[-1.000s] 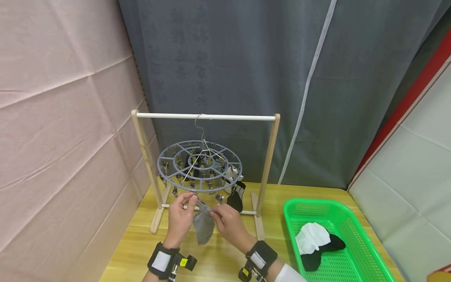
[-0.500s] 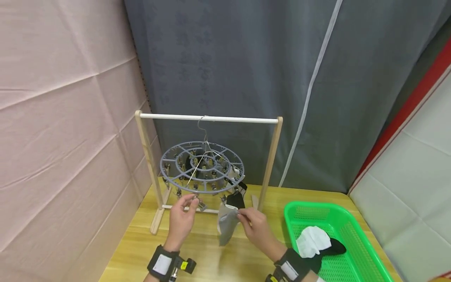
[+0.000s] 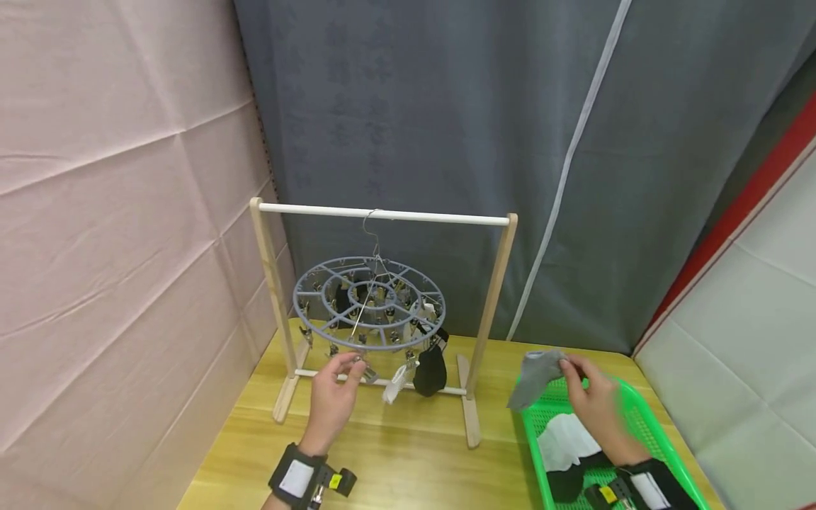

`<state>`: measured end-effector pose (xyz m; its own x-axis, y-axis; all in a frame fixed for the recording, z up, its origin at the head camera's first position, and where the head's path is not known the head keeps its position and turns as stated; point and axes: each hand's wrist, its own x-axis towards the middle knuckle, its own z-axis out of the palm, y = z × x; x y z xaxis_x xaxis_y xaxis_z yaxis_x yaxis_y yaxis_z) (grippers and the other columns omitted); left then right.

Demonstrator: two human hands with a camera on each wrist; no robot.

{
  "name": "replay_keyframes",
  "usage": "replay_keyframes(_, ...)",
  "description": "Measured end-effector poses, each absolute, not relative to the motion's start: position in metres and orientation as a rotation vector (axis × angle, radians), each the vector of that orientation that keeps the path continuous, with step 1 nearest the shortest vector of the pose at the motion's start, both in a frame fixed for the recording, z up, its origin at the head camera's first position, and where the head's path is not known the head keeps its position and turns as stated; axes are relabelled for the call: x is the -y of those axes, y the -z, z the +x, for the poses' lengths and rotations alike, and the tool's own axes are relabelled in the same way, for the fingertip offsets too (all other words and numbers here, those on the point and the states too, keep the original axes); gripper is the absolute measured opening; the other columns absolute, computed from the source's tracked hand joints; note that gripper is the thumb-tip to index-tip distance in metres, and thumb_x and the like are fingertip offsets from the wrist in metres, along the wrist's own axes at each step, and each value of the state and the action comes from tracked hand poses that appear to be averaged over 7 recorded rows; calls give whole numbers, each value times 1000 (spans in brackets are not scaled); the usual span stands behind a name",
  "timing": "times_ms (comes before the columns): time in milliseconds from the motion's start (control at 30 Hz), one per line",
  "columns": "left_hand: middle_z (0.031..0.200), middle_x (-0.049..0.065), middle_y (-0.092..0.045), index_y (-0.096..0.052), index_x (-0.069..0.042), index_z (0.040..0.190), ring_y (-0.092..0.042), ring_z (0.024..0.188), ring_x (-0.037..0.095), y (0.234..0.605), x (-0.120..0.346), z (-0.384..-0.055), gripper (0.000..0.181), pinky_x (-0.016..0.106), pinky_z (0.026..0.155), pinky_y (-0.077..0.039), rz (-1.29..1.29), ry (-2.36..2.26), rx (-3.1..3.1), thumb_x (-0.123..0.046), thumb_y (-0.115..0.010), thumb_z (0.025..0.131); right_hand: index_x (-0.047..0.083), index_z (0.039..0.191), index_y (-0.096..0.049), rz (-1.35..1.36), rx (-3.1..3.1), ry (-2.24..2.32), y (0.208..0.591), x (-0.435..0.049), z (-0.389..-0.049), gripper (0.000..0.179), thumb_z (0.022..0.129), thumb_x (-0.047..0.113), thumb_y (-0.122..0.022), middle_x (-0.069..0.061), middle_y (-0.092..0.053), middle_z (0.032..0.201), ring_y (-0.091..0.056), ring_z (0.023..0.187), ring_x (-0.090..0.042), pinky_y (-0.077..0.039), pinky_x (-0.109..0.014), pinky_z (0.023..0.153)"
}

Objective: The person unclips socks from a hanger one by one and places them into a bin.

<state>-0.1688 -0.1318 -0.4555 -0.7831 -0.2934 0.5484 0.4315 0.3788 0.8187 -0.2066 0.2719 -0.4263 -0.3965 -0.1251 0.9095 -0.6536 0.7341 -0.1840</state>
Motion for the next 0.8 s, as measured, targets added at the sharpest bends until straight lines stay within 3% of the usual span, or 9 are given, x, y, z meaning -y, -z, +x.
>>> replay_keyframes(167, 81, 3, -71, -68, -10, 99, -58, 74, 14, 453, 128, -168, 17, 31, 59, -45, -83, 1486, 2043, -20, -68, 85, -2, 90, -66, 410, 2058, -559, 434, -319, -210, 15, 75, -3, -70, -11, -67, 69, -57, 63, -12, -45, -29, 55)
replay_keyframes(367, 80, 11, -70, -67, -2, 99, -58, 73, 19, 444, 123, -164, 16, 32, 60, -45, -39, 1483, 2065, -10, -67, 85, -2, 94, -66, 378, 2374, -493, 451, -346, -208, 12, 84, 6, -66, -12, -68, 75, -60, 63, -25, -48, -42, 53)
replay_keyframes(633, 78, 2, -69, -69, -10, 97, -58, 74, 14, 453, 124, -167, 17, 33, 64, -45, -69, 1482, 2044, -22, -68, 85, 8, 96, -70, 467, 2944, -445, 476, -352, -189, 15, 86, 17, -65, -2, -69, 87, -62, 71, -16, -51, -32, 59)
replay_keyframes(800, 79, 0, -70, -69, -10, 98, -58, 74, 13, 457, 125, -169, 22, 36, 65, -46, -122, 1457, 2018, -27, -68, 85, 16, 88, -72, 488, 3190, -469, 489, -356, -180, 8, 82, 21, -68, 6, -67, 82, -57, 68, -5, -49, -29, 58)
